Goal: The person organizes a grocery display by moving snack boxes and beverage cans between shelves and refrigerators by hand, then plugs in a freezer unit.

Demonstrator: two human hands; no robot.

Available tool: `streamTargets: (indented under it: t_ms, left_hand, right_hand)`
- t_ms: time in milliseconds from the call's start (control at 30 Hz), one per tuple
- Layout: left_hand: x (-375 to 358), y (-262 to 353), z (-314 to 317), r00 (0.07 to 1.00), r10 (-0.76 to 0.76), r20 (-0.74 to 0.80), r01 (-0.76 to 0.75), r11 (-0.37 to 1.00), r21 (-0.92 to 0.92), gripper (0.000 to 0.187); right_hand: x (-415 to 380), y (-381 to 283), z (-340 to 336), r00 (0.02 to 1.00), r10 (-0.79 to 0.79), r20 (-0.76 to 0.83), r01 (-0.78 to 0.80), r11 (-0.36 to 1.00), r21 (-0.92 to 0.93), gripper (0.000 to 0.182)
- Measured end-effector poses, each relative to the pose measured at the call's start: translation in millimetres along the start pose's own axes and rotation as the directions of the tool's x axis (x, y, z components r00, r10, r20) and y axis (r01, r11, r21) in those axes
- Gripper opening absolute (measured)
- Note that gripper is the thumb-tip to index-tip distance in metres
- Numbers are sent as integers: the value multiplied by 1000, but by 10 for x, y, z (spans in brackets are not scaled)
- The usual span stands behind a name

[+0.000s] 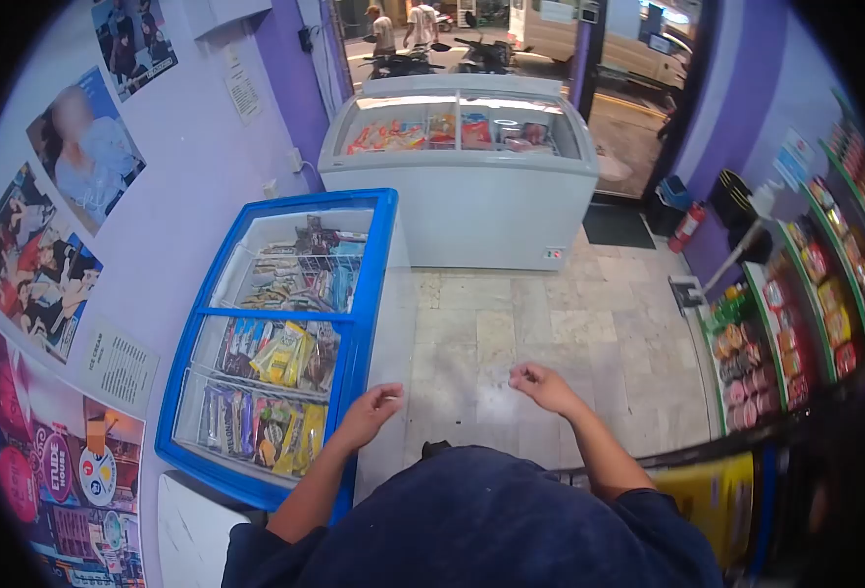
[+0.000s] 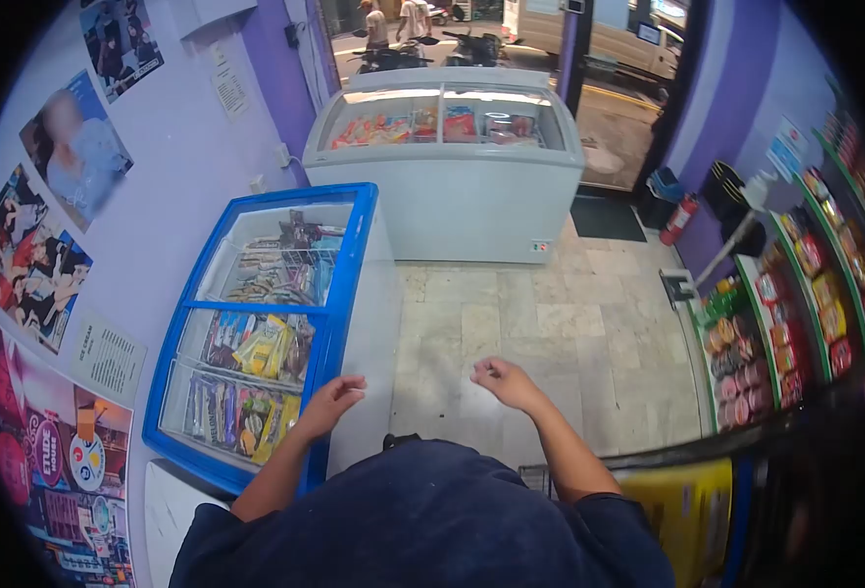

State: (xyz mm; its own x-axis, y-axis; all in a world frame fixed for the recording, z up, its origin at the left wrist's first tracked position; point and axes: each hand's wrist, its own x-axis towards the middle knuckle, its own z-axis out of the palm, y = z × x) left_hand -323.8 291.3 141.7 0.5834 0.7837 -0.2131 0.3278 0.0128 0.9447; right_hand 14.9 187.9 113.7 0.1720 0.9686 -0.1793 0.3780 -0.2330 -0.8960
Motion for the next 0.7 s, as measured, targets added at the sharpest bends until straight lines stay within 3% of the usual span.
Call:
streamTargets:
  t_ms: [100,233,300,333,367,433,533,600,700]
  left_hand:
    - [716,110,-373,996,5,-92,-11,998,-65,36]
    - [1863,-90,-834,982,-37,-188,20,996,-92,37]
    - [2481,-74,-930,975,-121,-186,116,992,-40,38]
    - [2747,28,-961,981,-105,-163,118,991,70,39]
    - [3017,107,-985,980,-117,-159,128,990,62,39]
    - [3536,284,-1071,999,-38,12,37,994,101,40]
    - [4205,617,-1180,995,59,80,-72,982,173,40]
    - [4593,762,-1272,995,65,73,-77,982,170,41]
    - [5029,844,-1425,999,31,-11,-29,991,129,41]
  right_hand:
    - [899,-395,-302,991,-112,68,111,994,24,35]
    - [1997,-294,-490,979,-142,149,149,988,-39,37]
    - [2414,-177,-540,985,-34,168,53,992,-113,37]
    - [2575,-151,-558,984,38,174,-31,998,-46,38]
    - [2735,-150,-614,982,51,180,-43,998,-49,38]
    - [3068,-215,-745,959,46,279,-37,999,-39,39]
    - [3677,-203,-1057,936,88,342,-83,996,-29,39]
    - [4162,-218,-1227,913,172,370,-191,981,16,40]
    - [5156,-135,-1426,890,189,415,-163,982,-99,41]
